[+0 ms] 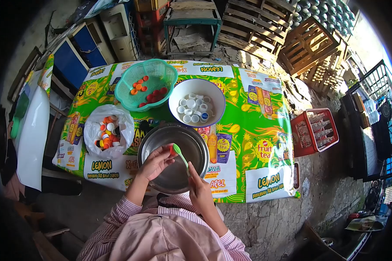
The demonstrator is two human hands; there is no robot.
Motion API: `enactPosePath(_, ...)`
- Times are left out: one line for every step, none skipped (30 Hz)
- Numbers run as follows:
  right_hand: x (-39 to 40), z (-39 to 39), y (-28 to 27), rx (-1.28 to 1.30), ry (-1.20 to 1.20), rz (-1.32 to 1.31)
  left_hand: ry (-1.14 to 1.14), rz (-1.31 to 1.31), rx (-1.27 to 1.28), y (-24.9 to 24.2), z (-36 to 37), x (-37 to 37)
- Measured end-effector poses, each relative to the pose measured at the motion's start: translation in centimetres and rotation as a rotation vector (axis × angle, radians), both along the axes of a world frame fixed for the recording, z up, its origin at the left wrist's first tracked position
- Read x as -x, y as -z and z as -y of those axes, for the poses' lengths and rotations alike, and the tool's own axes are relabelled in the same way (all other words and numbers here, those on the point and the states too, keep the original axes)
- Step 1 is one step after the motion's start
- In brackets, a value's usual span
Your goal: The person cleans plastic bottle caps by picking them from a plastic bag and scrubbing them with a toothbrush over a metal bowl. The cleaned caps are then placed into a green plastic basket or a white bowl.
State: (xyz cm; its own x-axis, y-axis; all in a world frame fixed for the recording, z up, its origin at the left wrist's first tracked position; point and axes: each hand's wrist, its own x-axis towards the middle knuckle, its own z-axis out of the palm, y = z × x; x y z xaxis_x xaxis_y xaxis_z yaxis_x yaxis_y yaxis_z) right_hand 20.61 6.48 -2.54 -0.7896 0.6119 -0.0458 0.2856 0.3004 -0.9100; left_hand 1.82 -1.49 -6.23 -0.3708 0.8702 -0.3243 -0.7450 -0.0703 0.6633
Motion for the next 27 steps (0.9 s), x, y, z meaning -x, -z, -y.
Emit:
enactPosePath(0.0, -0.1, 0.0, -0.012, 0.005, 0.010, 0.000, -0.001, 0.002, 0.0, 0.0, -0.1)
enactPosePath(0.0, -0.1, -0.3, -0.006, 0.006, 0.029, 0.017, -0.098, -0.006, 0.0, 0.1, -0.2)
enactPosePath(0.0, -0.1, -0.3, -0.004, 0.007, 0.029, 0.034, -0.196, -0.016, 0.0, 0.1, -0.3)
enactPosePath(0.0, -0.1, -0.3, -0.015, -0.020, 0.015, 0.036, -0.194, -0.015, 0.3, 0.1, -0.3)
enactPosePath(0.0, 0.0, -0.3, -0.026, -0.047, 0.000, 0.054, -0.194, -0.014, 0.8, 0.2, -0.1)
enactPosePath(0.0, 0.0, -0.2, -0.025, -0.046, 0.000, 0.073, -0.196, -0.013, 0.8, 0.2, 0.0)
enactPosePath(0.1, -0.1, 0.0, -0.056, -0.014, -0.002, 0.074, -0.198, -0.012, 0.7, 0.2, 0.0)
enactPosePath(0.1, -0.1, 0.1, -0.086, 0.018, -0.004, 0.082, -0.065, -0.044, 0.5, 0.3, 0.1)
enactPosePath(0.0, -0.1, 0.1, -0.084, 0.019, -0.005, 0.089, 0.067, -0.076, 0.3, 0.4, 0.1)
enactPosePath(-0.1, -0.2, 0.1, -0.150, 0.026, -0.014, 0.090, 0.067, -0.074, 0.5, 0.5, 0.2)
enactPosePath(-0.2, -0.2, 0.1, -0.217, 0.033, -0.023, 0.095, 0.136, -0.115, 0.8, 0.6, 0.5)
enactPosePath(-0.2, 0.0, -0.2, -0.248, 0.004, -0.011, 0.099, 0.206, -0.157, 0.9, 0.7, 0.5)
enactPosePath(-0.3, 0.1, 0.1, -0.247, 0.007, -0.010, 0.102, 0.206, -0.155, 0.8, 0.7, 0.5)
enactPosePath(-0.2, 0.2, 0.5, -0.259, 0.002, -0.027, 0.091, 0.140, -0.138, 0.6, 0.8, 0.5)
enactPosePath(-0.2, 0.3, 0.8, -0.273, -0.004, -0.046, 0.080, 0.073, -0.121, 0.4, 0.8, 0.5)
enactPosePath(-0.2, 0.2, 0.7, -0.274, -0.004, -0.050, 0.080, 0.069, -0.123, 0.5, 0.8, 0.6)
enactPosePath(-0.2, 0.0, 0.7, -0.303, 0.017, -0.039, 0.078, 0.016, -0.125, 0.9, 0.8, 0.7)
enactPosePath(-0.2, 0.0, 0.6, -0.328, 0.039, -0.025, 0.077, -0.035, -0.124, 0.8, 0.9, 0.6)
enactPosePath(-0.2, 0.1, 0.6, -0.328, 0.040, -0.028, 0.077, -0.038, -0.124, 0.7, 0.9, 0.6)
enactPosePath(-0.3, 0.3, 0.6, -0.348, 0.003, -0.008, 0.051, -0.048, -0.127, 0.5, 0.9, 0.5)
enactPosePath(-0.3, 0.3, 0.6, -0.368, -0.034, 0.012, 0.024, -0.057, -0.130, 0.4, 0.9, 0.4)
enactPosePath(-0.4, 0.3, 0.7, -0.366, -0.032, 0.012, 0.026, -0.057, -0.129, 0.5, 1.1, 0.4)
enactPosePath(-0.4, -0.1, 0.9, -0.396, -0.019, 0.027, 0.035, -0.095, -0.120, 0.8, 1.2, 0.6)
enactPosePath(-0.4, -0.2, 0.9, -0.423, -0.006, 0.043, 0.044, -0.132, -0.110, 0.8, 1.4, 0.6)
enactPosePath(-0.4, -0.1, 0.7, -0.422, -0.005, 0.042, 0.045, -0.133, -0.109, 0.8, 1.5, 0.5)
enactPosePath(-0.5, 0.1, 0.1, -0.384, -0.016, 0.071, 0.027, -0.116, -0.108, 0.7, 1.5, 0.4)
enactPosePath(-0.5, 0.2, -0.2, -0.345, -0.025, 0.100, 0.010, -0.100, -0.106, 0.4, 1.5, 0.4)
